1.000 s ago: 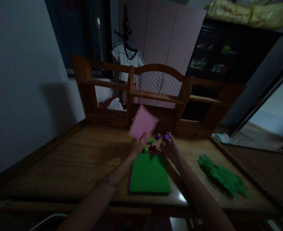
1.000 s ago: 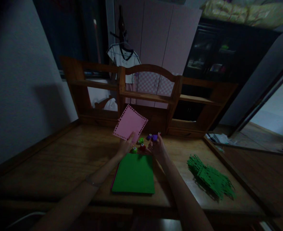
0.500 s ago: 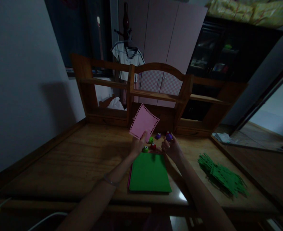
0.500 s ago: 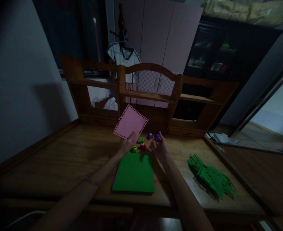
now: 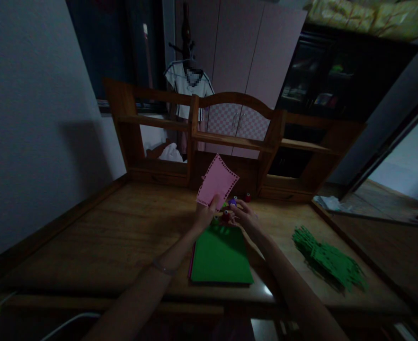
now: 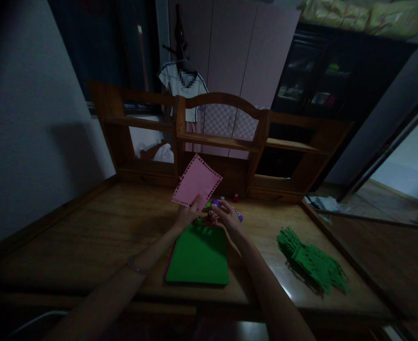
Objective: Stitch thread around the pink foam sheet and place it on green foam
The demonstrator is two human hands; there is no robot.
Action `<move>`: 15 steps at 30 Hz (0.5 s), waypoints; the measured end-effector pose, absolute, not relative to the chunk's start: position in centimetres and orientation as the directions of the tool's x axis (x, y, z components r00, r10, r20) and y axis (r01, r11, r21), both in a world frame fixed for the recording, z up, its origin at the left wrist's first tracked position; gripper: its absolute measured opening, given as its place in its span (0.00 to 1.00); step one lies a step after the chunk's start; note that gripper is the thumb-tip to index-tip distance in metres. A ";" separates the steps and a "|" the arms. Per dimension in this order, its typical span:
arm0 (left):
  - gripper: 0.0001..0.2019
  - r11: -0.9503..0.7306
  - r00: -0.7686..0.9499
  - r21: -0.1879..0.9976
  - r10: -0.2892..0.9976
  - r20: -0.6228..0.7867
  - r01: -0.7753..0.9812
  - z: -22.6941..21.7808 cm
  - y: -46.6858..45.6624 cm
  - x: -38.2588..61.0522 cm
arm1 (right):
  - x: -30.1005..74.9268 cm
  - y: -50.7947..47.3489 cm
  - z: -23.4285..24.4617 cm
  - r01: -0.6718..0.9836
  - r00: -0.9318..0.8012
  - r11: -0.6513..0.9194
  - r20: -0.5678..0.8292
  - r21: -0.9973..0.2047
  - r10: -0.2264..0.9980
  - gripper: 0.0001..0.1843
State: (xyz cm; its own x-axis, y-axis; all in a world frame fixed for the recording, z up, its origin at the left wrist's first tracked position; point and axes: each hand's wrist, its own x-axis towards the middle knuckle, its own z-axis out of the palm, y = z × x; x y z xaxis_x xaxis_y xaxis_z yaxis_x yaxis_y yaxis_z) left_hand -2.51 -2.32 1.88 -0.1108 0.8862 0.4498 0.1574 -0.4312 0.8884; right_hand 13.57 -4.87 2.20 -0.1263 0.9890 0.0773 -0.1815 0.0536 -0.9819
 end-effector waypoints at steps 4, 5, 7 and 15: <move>0.20 -0.436 -0.083 0.854 0.876 0.475 0.282 1.8 -2.2 -2.4 | 13.0 -5.6 2.7 -0.185 -0.175 0.036 0.069 -0.982 0.982 0.19; 0.20 -0.440 -0.063 0.840 0.874 0.482 0.318 1.8 -2.2 -2.5 | 13.0 -5.6 2.8 -0.193 -0.190 0.030 0.068 -0.981 0.979 0.18; 0.20 -0.449 -0.022 0.817 0.872 0.489 0.362 1.9 -2.3 -2.7 | 12.9 -5.5 2.9 -0.207 -0.195 0.026 0.067 -0.978 0.979 0.17; 0.20 -0.405 -0.024 0.839 0.896 0.443 0.363 1.9 -2.3 -2.5 | 13.0 -4.8 2.1 -0.204 -0.132 0.045 0.073 -0.978 0.989 0.20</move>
State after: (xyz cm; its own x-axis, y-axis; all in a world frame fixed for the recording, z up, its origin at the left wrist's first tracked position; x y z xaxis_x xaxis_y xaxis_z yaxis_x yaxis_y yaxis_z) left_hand -2.45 -2.34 1.87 -0.0241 0.8962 0.4430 0.3634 -0.4050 0.8390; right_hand 13.03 -4.76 2.06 -0.1316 0.9886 0.0734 -0.2038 0.0454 -0.9780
